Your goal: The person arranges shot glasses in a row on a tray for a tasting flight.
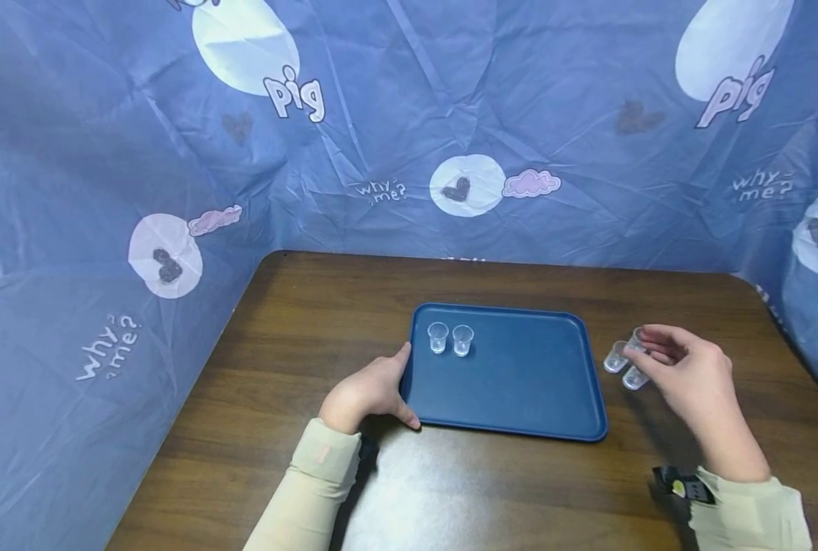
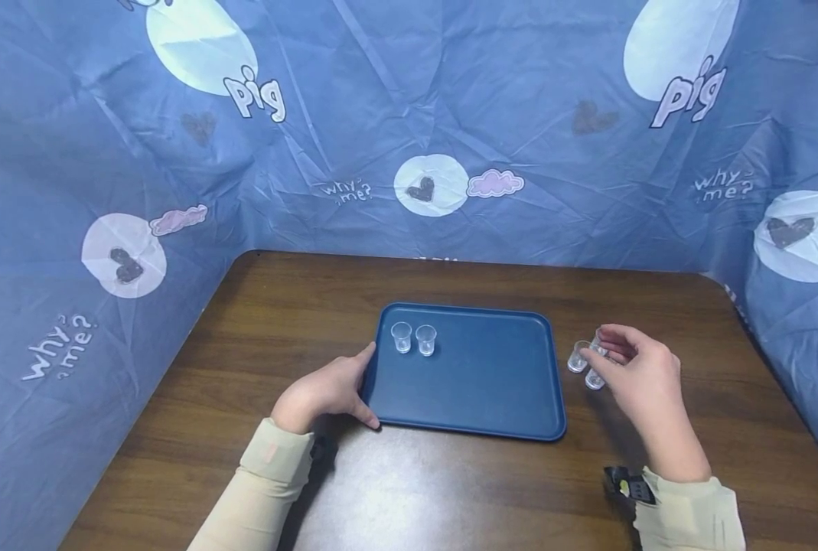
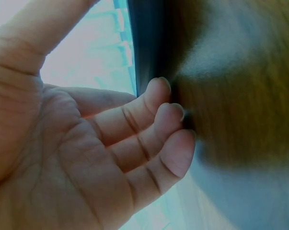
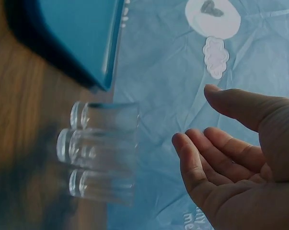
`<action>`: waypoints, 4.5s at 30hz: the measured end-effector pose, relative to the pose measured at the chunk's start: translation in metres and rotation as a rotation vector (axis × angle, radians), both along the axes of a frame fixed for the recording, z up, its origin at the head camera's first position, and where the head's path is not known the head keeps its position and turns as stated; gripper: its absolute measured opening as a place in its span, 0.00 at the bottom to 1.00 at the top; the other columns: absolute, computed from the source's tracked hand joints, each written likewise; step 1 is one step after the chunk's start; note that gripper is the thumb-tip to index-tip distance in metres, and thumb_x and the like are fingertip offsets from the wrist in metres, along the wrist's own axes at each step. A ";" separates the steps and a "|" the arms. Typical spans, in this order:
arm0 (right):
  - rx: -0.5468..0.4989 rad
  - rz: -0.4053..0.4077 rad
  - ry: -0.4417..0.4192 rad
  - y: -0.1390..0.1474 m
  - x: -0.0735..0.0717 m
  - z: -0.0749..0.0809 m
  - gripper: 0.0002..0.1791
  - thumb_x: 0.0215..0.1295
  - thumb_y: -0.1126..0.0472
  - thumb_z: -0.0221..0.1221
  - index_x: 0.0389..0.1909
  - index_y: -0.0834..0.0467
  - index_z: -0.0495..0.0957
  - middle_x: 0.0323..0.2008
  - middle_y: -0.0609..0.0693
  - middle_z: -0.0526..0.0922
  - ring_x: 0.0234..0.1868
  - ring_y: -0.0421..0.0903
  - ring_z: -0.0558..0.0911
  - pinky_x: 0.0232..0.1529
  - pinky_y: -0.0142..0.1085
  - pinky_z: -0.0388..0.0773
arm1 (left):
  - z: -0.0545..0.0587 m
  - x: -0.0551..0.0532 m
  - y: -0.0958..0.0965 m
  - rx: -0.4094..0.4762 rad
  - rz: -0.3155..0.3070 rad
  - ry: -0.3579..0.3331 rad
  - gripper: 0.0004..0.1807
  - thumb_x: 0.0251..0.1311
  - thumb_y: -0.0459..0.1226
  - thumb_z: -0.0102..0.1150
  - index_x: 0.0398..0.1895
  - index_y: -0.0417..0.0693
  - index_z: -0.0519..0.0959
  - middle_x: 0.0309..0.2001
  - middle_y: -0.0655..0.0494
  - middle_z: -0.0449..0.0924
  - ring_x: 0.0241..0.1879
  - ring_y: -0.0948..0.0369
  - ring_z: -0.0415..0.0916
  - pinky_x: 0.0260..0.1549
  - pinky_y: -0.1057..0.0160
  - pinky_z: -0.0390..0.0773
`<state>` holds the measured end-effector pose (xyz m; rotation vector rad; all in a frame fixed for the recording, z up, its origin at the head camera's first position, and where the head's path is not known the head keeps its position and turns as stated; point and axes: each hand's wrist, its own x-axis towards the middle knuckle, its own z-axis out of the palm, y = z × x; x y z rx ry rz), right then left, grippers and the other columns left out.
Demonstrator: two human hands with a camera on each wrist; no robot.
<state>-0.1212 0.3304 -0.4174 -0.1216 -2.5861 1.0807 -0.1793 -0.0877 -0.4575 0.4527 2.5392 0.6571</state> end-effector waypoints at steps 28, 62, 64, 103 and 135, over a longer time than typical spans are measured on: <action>0.152 -0.042 -0.169 0.027 0.008 -0.024 0.28 0.58 0.58 0.75 0.51 0.75 0.80 0.42 0.66 0.86 0.33 0.40 0.84 0.37 0.30 0.75 | 0.001 0.001 0.000 -0.003 -0.005 0.008 0.75 0.35 0.48 0.88 0.80 0.34 0.46 0.70 0.32 0.65 0.68 0.46 0.66 0.65 0.50 0.66; 0.196 -0.029 -0.230 0.027 0.004 -0.042 0.20 0.59 0.59 0.74 0.40 0.74 0.82 0.30 0.61 0.86 0.32 0.58 0.85 0.38 0.56 0.71 | 0.003 0.001 0.001 0.001 0.005 -0.013 0.75 0.36 0.48 0.88 0.81 0.35 0.44 0.72 0.34 0.62 0.69 0.47 0.64 0.65 0.51 0.66; 0.202 -0.033 -0.228 0.027 0.004 -0.043 0.20 0.58 0.59 0.74 0.40 0.73 0.82 0.29 0.61 0.86 0.31 0.57 0.85 0.38 0.55 0.70 | 0.002 0.001 0.001 0.001 0.007 -0.014 0.75 0.35 0.48 0.88 0.81 0.35 0.44 0.72 0.34 0.62 0.69 0.47 0.64 0.65 0.51 0.66; 0.162 0.013 -0.147 -0.014 0.000 -0.019 0.20 0.57 0.58 0.75 0.43 0.68 0.84 0.30 0.55 0.86 0.31 0.49 0.83 0.25 0.34 0.76 | 0.000 0.000 0.000 0.000 0.008 0.005 0.75 0.35 0.48 0.89 0.81 0.35 0.46 0.71 0.34 0.64 0.68 0.47 0.66 0.64 0.50 0.66; 0.058 0.224 -0.223 -0.108 -0.047 -0.030 0.15 0.59 0.61 0.74 0.43 0.64 0.84 0.35 0.54 0.87 0.37 0.50 0.85 0.36 0.45 0.83 | 0.002 0.001 0.000 -0.017 -0.003 0.006 0.76 0.34 0.48 0.89 0.81 0.35 0.45 0.70 0.33 0.65 0.69 0.47 0.65 0.65 0.51 0.65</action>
